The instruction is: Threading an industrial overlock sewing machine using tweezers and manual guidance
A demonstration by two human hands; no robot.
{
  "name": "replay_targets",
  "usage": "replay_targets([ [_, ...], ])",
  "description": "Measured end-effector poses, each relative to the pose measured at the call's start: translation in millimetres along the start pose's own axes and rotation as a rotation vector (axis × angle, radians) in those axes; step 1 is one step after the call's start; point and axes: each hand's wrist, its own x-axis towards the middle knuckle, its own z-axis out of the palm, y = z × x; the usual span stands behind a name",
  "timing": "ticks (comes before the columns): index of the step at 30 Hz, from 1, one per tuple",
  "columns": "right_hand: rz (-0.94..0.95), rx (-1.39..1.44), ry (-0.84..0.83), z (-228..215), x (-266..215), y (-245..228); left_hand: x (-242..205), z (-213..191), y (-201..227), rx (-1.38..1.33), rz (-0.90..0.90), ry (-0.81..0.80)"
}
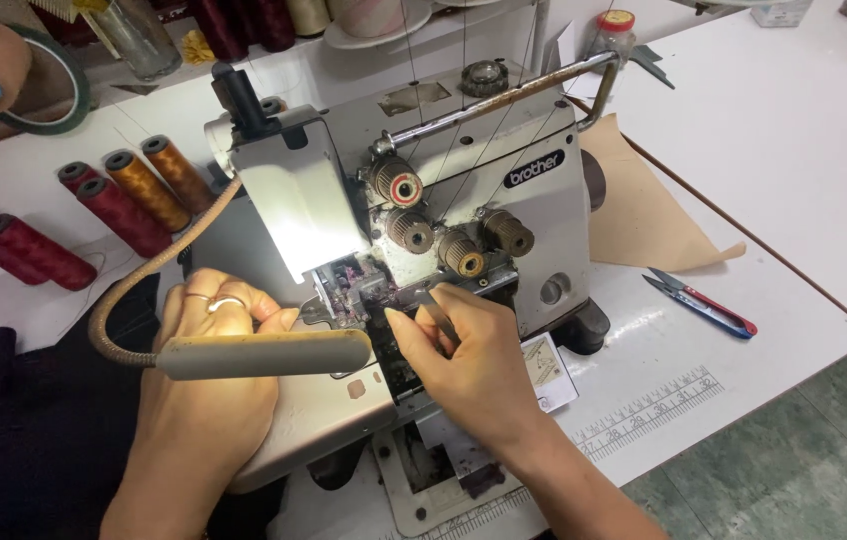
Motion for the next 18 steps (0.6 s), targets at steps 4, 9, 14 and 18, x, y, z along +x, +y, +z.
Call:
replay_targets([
  [4, 0.150, 0.164, 0.018, -9, -3, 7, 0, -5, 9, 0.110, -0.117, 0.003],
  [9, 0.245, 0.289, -0.015, -23, -8, 3, 2, -15, 10, 0.151, -0.335, -0.154],
  [14, 0.368, 0.774, -0.044, -28, -12, 22, -10, -16, -5, 0.241, -0.197, -0.050],
  [18, 0.416, 0.907, -0.074, -32, -10, 19, -30, -27, 8, 0.451, -0.078, 0.154],
])
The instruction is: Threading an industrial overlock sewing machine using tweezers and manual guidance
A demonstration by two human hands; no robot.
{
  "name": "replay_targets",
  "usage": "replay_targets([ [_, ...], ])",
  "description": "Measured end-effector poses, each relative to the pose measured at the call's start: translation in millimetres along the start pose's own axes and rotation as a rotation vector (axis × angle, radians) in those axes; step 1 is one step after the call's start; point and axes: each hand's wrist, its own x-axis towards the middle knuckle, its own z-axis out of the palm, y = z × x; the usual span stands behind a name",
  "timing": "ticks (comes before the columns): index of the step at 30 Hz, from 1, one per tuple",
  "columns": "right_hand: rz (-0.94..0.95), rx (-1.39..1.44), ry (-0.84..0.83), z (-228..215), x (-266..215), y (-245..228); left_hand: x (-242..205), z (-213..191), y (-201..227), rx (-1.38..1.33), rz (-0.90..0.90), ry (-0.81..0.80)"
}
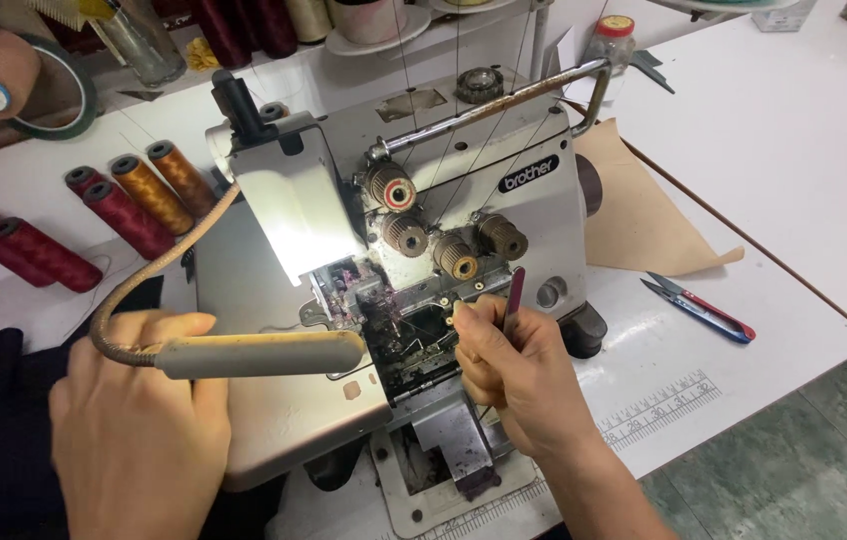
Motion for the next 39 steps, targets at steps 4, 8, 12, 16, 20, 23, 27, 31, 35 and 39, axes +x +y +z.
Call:
replay_targets([
  [4, 0.023, 0.092, -0.052, -1, -3, -9, -35, -4, -3, 0.172, -0.042, 0.285],
  [8, 0.015, 0.178, -0.092, -5, -5, -10, -32, -28, 55, -0.087, 0.028, 0.361],
  [12, 0.067, 0.208, -0.047, -6, -8, -11, -29, -24, 121, -0.484, 0.203, 0.116],
  [16, 0.130, 0.241, -0.003, -9, -11, -12, -28, -1, 138, -0.449, 0.295, 0.057],
  [20, 0.141, 0.258, -0.012, -11, -12, -14, -22, 8, 139, -0.175, 0.330, 0.038],
  [23, 0.113, 0.238, -0.023, -14, -12, -17, -15, 4, 142, -0.119, 0.314, -0.049],
  [27, 0.095, 0.257, -0.046, -17, -11, -17, -13, 7, 140, -0.108, 0.259, -0.078],
  [31, -0.009, 0.257, -0.074, -23, -9, -15, -9, 3, 138, -0.173, 0.224, -0.093],
  [35, -0.100, 0.138, 0.049, -33, -6, -21, -9, -2, 134, -0.232, 0.182, -0.078],
  [39, -0.075, -0.147, -0.056, -20, -14, -36, -4, -11, 131, -0.413, 0.096, -0.192],
])
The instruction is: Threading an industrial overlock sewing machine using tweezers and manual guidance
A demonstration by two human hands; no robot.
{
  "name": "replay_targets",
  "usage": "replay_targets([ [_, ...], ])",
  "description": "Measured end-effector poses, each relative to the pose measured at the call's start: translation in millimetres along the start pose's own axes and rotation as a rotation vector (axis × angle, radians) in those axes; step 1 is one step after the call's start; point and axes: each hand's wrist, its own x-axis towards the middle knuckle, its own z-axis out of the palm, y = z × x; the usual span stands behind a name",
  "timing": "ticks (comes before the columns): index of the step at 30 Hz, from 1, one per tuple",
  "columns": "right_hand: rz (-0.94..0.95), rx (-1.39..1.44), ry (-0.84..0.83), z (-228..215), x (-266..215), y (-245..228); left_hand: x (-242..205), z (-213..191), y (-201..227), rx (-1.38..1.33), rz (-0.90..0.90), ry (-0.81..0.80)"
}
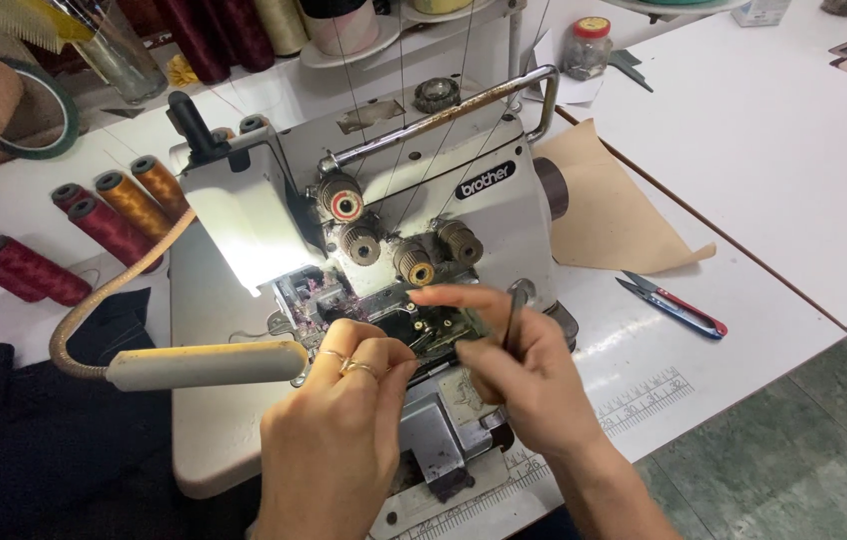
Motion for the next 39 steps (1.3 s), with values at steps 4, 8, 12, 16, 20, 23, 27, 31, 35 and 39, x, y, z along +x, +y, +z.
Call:
replay_targets([
  [4, 0.001, -0.345, -0.220, 10, 2, 1, -1, -6, -6, -0.174, -0.113, -0.049],
  [8, -0.185, -0.372, -0.341, 16, 10, 12, -5, -8, -13, -0.260, -0.070, 0.007],
  [12, -0.261, -0.562, -0.320, 19, 12, 14, -7, -9, -17, -0.241, -0.046, -0.009],
  [16, -0.264, -0.581, -0.294, 14, 4, 17, -10, -10, -22, -0.283, 0.009, -0.042],
  [20, -0.211, -0.593, -0.249, 16, 1, 15, -11, -9, -22, -0.233, -0.163, -0.070],
  [23, -0.186, -0.538, -0.217, 16, 6, 20, -8, -8, -28, -0.070, -0.269, -0.126],
  [27, -0.249, -0.581, -0.241, 20, 8, 18, -4, -9, -34, -0.016, -0.260, -0.074],
  [31, -0.290, -0.593, -0.302, 20, 4, 16, 0, -14, -35, -0.035, -0.323, -0.124],
  [35, -0.251, -0.545, -0.303, 17, 1, 14, 0, -18, -34, -0.136, -0.327, -0.106],
  [39, -0.266, -0.457, -0.253, 18, -2, 20, 0, -18, -35, -0.099, -0.376, -0.191],
])
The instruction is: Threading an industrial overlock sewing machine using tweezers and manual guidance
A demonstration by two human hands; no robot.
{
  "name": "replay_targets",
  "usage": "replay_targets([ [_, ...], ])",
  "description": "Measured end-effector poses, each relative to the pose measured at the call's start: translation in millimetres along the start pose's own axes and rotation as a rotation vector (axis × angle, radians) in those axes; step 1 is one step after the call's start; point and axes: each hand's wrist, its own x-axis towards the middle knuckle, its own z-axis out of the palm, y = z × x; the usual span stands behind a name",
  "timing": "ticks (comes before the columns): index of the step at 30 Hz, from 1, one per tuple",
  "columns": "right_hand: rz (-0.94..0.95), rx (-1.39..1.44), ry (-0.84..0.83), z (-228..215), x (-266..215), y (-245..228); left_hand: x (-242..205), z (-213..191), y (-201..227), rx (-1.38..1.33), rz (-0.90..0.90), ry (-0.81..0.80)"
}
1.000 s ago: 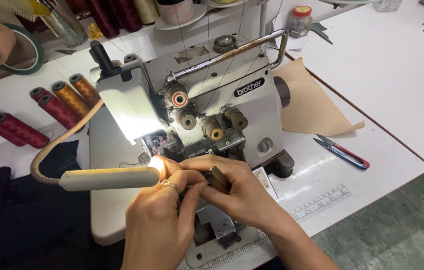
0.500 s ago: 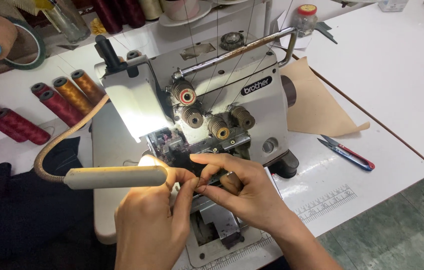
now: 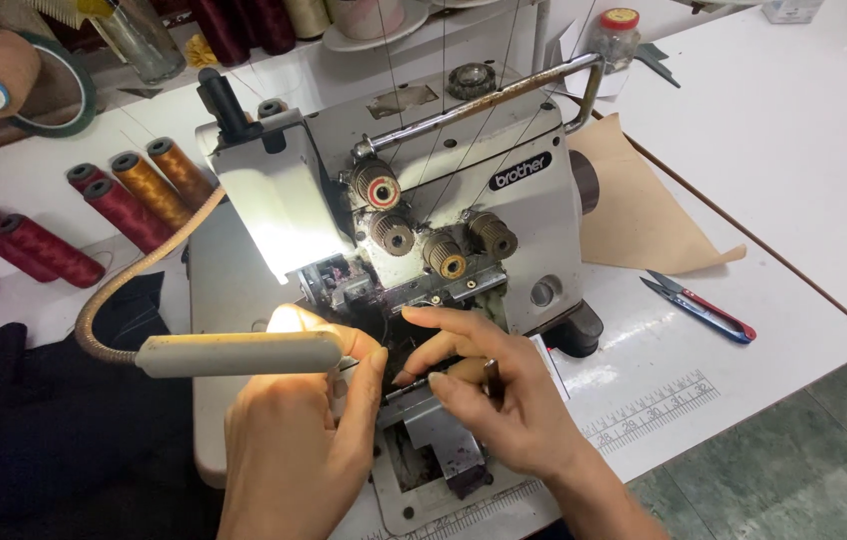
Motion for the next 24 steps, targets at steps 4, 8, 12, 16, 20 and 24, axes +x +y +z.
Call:
replay_targets([
  [4, -0.036, -0.169, -0.033, 3, -3, 9, 0, 5, -5, 0.176, 0.087, -0.024],
  [8, -0.231, -0.256, -0.122, 1, 5, 8, 3, 7, -12, 0.291, 0.185, -0.030],
  [12, -0.250, -0.227, -0.032, 2, 10, 9, 4, 3, -11, 0.163, 0.280, 0.002],
  [16, -0.270, -0.128, 0.070, 6, 11, 12, 3, 1, -10, 0.114, 0.246, -0.022],
  [20, -0.255, -0.115, 0.094, 9, 9, 11, 1, 0, -8, 0.128, 0.204, -0.054],
  [24, -0.151, -0.091, 0.069, 8, 3, 2, -3, -11, -5, 0.081, 0.090, -0.157],
])
